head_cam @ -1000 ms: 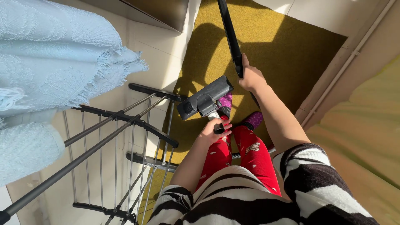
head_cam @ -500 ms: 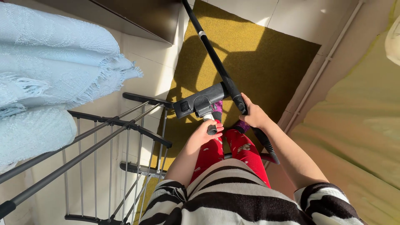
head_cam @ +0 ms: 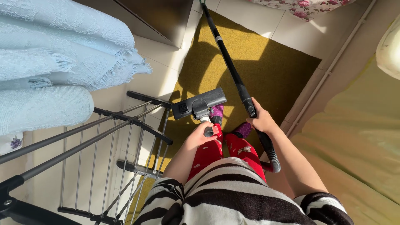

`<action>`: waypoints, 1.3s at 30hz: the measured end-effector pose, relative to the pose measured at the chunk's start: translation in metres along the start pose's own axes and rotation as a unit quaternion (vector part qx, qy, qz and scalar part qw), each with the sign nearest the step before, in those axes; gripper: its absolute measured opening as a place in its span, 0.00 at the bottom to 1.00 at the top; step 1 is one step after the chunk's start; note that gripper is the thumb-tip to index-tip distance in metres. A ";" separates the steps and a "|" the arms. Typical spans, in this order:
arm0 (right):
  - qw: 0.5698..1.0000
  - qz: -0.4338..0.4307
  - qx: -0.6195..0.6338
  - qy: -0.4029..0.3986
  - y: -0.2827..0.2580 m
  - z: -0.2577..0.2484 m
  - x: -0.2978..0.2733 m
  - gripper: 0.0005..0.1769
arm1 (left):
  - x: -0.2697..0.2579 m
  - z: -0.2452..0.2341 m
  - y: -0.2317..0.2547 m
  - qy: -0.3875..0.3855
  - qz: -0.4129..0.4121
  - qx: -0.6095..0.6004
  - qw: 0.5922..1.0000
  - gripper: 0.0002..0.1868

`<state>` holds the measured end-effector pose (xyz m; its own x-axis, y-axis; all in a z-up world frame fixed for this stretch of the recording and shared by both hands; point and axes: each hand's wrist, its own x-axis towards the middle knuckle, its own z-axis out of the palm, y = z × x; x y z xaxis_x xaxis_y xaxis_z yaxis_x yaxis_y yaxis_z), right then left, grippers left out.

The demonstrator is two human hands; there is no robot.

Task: Vacuum the floor mats and rugs using a canister vacuum cleaner.

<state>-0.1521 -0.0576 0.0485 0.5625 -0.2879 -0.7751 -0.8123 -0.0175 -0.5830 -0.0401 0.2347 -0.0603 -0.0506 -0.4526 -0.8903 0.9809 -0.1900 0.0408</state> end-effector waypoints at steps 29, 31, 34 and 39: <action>0.980 0.086 0.059 0.170 0.098 -0.049 -0.054 0.42 | 0.009 0.007 -0.024 0.038 -0.064 0.141 0.987 0.20; 0.982 0.099 0.051 0.153 0.089 -0.032 -0.067 0.44 | 0.013 0.007 -0.030 0.039 -0.075 0.142 0.986 0.19; 0.985 0.111 0.013 0.131 0.086 -0.011 -0.084 0.43 | 0.016 0.002 -0.029 0.042 -0.095 0.185 0.977 0.19; 0.970 0.151 0.077 0.173 0.113 -0.004 -0.101 0.44 | -0.003 0.010 -0.015 0.004 -0.084 0.213 0.974 0.18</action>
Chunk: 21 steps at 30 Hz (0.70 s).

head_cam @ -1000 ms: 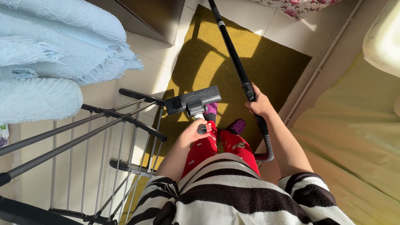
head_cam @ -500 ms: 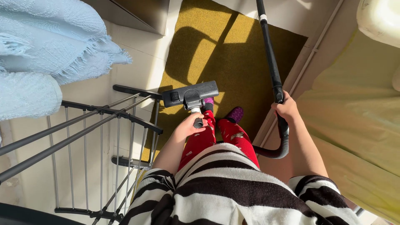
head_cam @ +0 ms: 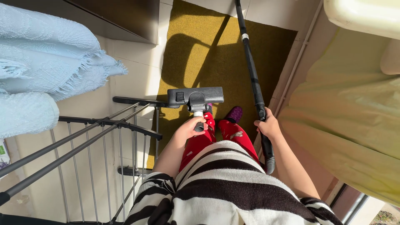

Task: Vacuum the floor mats and rugs using a canister vacuum cleaner.

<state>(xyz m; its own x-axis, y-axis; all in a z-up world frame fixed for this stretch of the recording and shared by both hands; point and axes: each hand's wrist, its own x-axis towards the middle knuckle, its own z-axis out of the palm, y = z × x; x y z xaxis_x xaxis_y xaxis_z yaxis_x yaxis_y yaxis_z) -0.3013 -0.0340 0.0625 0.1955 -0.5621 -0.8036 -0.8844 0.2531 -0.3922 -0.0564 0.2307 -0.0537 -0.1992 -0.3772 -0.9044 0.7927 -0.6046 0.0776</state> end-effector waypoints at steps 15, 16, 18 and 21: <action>0.986 -0.091 -0.062 -0.127 -0.083 0.020 0.002 0.43 | 0.000 -0.008 0.046 0.044 0.128 -0.172 0.976 0.25; 0.984 -0.098 -0.066 -0.136 -0.089 0.028 0.007 0.43 | -0.001 -0.010 0.050 0.052 0.135 -0.180 0.973 0.25; 0.972 -0.137 -0.093 -0.164 -0.101 0.047 0.016 0.43 | -0.002 -0.015 0.058 0.061 0.146 -0.174 0.972 0.28; 0.956 -0.198 -0.139 -0.166 -0.113 0.067 0.032 0.44 | -0.006 -0.020 0.062 0.058 0.150 -0.185 0.970 0.30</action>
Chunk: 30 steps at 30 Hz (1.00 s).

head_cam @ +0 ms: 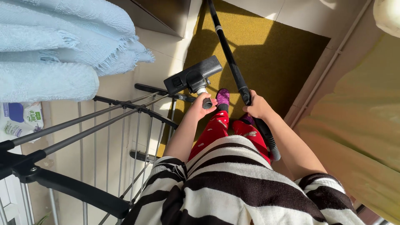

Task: Vacuum the floor mats and rugs using a canister vacuum cleaner.

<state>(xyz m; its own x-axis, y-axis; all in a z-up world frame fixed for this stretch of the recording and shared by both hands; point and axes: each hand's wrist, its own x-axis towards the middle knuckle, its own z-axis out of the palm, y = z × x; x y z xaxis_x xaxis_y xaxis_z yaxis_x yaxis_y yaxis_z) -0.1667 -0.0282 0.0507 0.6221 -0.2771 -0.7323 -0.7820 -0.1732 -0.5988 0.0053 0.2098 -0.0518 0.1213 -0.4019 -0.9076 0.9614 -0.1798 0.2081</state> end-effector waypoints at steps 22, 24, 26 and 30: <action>0.992 0.086 0.089 -0.019 -0.041 -0.022 -0.034 0.36 | -0.014 -0.016 0.003 0.029 -0.061 0.100 0.993 0.26; 0.998 0.058 0.020 -0.007 -0.032 -0.020 -0.021 0.37 | -0.015 -0.014 0.000 0.012 -0.048 0.098 0.994 0.26; 0.999 0.033 0.009 0.007 -0.033 -0.024 -0.018 0.38 | -0.021 -0.008 0.009 0.014 -0.043 0.102 0.994 0.26; 0.997 0.035 0.041 0.058 -0.019 -0.030 -0.053 0.42 | -0.010 -0.010 0.008 0.016 -0.044 0.111 0.993 0.26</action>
